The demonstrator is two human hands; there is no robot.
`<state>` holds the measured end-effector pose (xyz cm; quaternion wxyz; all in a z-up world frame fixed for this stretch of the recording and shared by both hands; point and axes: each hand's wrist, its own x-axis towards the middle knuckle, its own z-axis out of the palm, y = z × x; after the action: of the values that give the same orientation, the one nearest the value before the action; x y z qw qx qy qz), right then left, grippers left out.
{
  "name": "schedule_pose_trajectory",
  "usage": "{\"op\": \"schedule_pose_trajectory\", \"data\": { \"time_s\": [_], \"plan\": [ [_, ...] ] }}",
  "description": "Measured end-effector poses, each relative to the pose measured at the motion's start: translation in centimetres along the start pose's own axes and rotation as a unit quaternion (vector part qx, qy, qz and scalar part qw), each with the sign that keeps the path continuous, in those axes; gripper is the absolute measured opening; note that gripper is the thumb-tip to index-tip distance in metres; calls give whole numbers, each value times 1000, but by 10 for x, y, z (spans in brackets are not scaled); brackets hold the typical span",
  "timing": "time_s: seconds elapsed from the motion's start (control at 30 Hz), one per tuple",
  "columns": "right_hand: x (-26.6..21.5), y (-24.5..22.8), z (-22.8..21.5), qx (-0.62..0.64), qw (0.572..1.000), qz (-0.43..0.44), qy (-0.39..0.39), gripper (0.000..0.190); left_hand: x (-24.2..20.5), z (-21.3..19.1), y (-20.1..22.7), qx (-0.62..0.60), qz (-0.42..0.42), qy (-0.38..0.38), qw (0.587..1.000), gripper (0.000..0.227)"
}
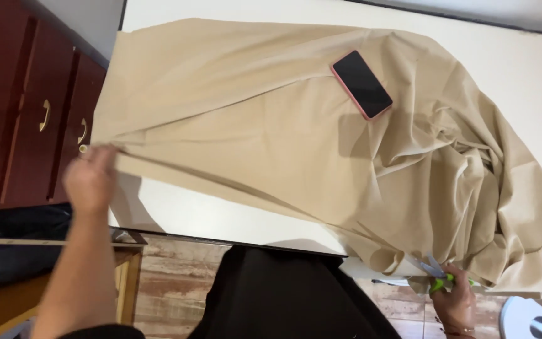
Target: Cutting a large piece of beige fabric with scissors on a white table
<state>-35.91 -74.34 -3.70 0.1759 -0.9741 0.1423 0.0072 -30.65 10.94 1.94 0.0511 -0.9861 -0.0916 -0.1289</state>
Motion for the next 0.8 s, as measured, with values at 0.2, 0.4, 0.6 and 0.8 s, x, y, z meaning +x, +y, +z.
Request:
{"op": "schedule_pose_trajectory", "data": {
  "time_s": [0.2, 0.4, 0.6, 0.8],
  "plan": [
    [23, -26, -41, 54, 997, -46, 2, 52, -1, -89, 4, -335, -119, 184, 917, 62],
    [50, 67, -3, 148, 951, -176, 206, 16, -142, -62, -41, -341, -194, -84, 916, 47],
    [123, 51, 9, 87, 973, -156, -147, 59, -137, -74, 10, -213, -115, -385, 890, 52],
    [135, -242, -85, 368, 907, -101, -178, 24, 15, -42, 88, -335, 47, -83, 937, 30]
  ]
}}
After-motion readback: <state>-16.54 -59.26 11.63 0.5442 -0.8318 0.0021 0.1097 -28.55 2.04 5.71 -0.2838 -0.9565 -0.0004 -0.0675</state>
